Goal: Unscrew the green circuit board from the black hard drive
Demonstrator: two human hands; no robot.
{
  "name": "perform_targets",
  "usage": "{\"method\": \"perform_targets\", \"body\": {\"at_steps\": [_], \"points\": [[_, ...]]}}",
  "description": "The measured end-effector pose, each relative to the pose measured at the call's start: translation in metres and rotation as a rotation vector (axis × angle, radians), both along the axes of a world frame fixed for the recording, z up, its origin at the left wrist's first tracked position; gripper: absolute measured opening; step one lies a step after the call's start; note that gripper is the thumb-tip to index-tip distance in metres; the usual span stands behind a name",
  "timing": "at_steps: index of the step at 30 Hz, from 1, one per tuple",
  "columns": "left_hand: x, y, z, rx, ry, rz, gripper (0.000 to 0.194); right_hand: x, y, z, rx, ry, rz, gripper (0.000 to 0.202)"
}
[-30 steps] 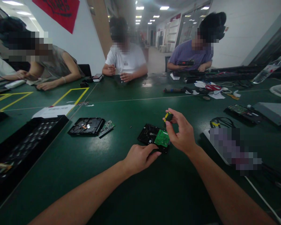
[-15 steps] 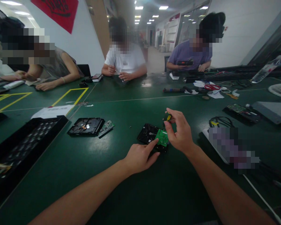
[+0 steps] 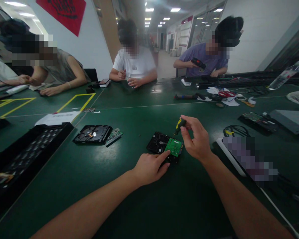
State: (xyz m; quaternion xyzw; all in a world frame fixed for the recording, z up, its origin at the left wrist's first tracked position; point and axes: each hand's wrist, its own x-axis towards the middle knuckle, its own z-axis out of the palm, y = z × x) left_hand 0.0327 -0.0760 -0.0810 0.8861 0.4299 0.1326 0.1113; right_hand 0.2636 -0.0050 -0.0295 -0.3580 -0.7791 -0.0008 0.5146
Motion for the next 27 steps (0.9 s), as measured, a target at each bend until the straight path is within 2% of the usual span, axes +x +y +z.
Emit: {"method": "perform_targets", "body": {"at_steps": [7, 14, 21, 27], "points": [[0.0005, 0.0002, 0.0004, -0.001, 0.007, -0.002, 0.053, -0.0035, -0.0027, 0.0027, 0.036, 0.036, -0.009, 0.037], [0.0007, 0.0005, -0.0005, -0.014, 0.023, 0.001, 0.054, -0.0049, -0.0032, -0.0014, -0.031, 0.034, 0.005, 0.048], [0.0007, -0.0003, 0.0012, -0.021, 0.015, 0.005, 0.054, -0.0055, -0.0033, 0.0005, 0.051, 0.004, -0.028, 0.042], [0.0002, -0.0005, 0.0015, -0.015, -0.001, -0.001, 0.051, -0.0045, -0.0032, -0.0024, -0.032, 0.024, -0.001, 0.050]]}}
